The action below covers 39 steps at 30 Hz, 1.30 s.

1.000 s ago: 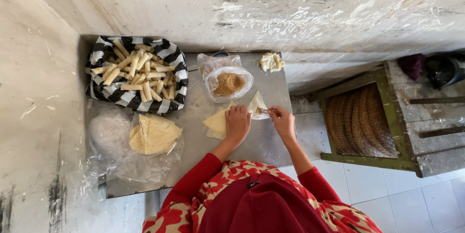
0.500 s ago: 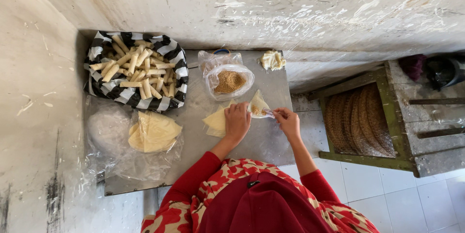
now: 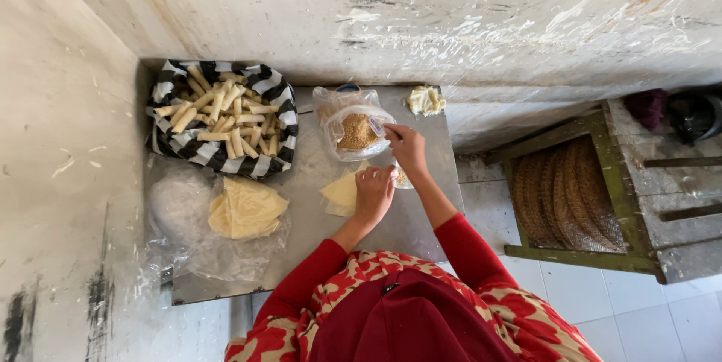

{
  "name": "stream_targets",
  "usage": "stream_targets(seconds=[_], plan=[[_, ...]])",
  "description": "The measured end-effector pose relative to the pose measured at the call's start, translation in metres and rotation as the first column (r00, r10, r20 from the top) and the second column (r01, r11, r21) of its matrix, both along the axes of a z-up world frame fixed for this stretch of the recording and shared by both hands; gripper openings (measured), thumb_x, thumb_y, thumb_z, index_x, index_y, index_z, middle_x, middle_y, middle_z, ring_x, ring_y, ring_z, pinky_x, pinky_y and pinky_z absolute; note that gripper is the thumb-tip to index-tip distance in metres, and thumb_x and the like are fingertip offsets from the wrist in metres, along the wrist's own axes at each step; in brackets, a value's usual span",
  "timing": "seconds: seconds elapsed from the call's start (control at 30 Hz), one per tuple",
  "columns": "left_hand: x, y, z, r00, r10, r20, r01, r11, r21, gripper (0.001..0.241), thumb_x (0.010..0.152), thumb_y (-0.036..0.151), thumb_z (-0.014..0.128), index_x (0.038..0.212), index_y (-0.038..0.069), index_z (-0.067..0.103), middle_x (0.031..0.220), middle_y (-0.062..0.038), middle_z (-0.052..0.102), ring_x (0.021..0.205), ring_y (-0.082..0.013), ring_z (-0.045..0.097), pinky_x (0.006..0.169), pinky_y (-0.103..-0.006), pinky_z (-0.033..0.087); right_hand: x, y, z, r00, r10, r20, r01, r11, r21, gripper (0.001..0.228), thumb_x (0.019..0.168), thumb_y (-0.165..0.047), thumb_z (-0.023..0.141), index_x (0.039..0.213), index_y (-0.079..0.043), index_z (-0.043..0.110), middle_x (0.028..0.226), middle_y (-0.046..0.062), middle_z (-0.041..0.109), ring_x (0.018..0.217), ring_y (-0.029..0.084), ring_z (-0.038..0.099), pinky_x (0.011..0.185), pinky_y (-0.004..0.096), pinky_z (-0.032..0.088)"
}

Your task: The person prepares small pastries by hand, using round dough pieces, a dry filling, and a small piece of cheese. The person places a piece of cheese on a dough round, adds filling from a plastic container, folds the dough into a triangle, and seals the edges by pressing with their fingers.

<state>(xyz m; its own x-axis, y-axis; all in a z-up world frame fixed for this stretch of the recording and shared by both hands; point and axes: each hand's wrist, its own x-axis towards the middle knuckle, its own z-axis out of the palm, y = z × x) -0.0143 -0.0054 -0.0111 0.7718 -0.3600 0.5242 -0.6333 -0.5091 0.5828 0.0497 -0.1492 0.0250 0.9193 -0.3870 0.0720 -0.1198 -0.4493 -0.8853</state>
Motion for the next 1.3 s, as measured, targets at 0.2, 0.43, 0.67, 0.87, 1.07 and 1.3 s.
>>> stream_targets(seconds=[0.2,0.43,0.67,0.87,1.07,1.3], plan=[[-0.001,0.003,0.012,0.997,-0.070,0.035,0.073,0.993,-0.093,0.029,0.088,0.008,0.072,0.116,0.013,0.064,0.089,-0.002,0.070,0.095,-0.0224,0.066,0.090,-0.0446,0.041,0.015,0.006,-0.005,0.994,0.059,0.091,-0.023,0.936,-0.351,0.016,0.088,-0.015,0.077,0.101,-0.006,0.079,0.090,0.014,0.077,0.076,0.025,0.074,0.069,0.036,0.058],[-0.001,0.000,-0.005,0.963,-0.234,-0.132,0.202,0.954,-0.220,0.014,0.097,0.007,0.068,0.110,0.009,0.064,0.097,-0.009,0.072,0.097,-0.0296,0.069,0.089,-0.0419,0.051,-0.004,-0.010,0.004,0.999,0.051,-0.005,-0.051,0.978,-0.202,0.035,0.083,-0.020,0.085,0.104,-0.003,0.062,0.088,0.012,0.077,0.081,0.021,0.078,0.070,0.033,0.060],[0.001,0.003,0.004,0.951,-0.258,-0.169,0.192,0.925,-0.327,0.016,0.096,0.005,0.064,0.112,0.005,0.062,0.105,-0.014,0.073,0.099,-0.0344,0.068,0.091,-0.0442,0.052,-0.091,-0.052,-0.031,0.995,-0.096,0.032,0.101,0.911,-0.401,0.026,0.088,-0.018,0.081,0.103,-0.003,0.065,0.093,0.013,0.071,0.081,0.025,0.069,0.073,0.038,0.055],[0.004,0.002,0.005,0.964,-0.214,-0.158,0.190,0.970,-0.150,0.024,0.090,0.007,0.068,0.113,0.003,0.063,0.094,-0.013,0.071,0.090,-0.0342,0.064,0.087,-0.0474,0.046,-0.134,-0.049,-0.062,0.998,-0.061,0.034,0.069,0.821,-0.567,0.032,0.077,-0.017,0.086,0.096,-0.005,0.064,0.092,0.011,0.067,0.087,0.030,0.064,0.080,0.043,0.051],[0.004,0.001,-0.002,0.963,-0.227,-0.146,0.204,0.966,-0.162,0.030,0.080,-0.001,0.065,0.109,0.006,0.063,0.098,-0.012,0.071,0.097,-0.0333,0.064,0.092,-0.0469,0.046,-0.128,-0.019,-0.047,0.989,-0.149,0.019,0.149,0.954,-0.259,0.037,0.086,-0.005,0.075,0.117,-0.005,0.055,0.098,0.009,0.066,0.095,0.025,0.068,0.087,0.037,0.056],[0.009,0.002,-0.004,0.945,-0.246,-0.216,0.222,0.967,-0.127,0.030,0.074,-0.002,0.067,0.103,0.007,0.065,0.104,-0.011,0.070,0.102,-0.0332,0.063,0.092,-0.0465,0.046,-0.130,0.007,-0.018,0.985,0.070,0.155,0.007,0.894,-0.449,0.069,0.082,0.002,0.074,0.145,-0.004,0.045,0.113,0.014,0.064,0.109,0.034,0.064,0.094,0.042,0.053]])
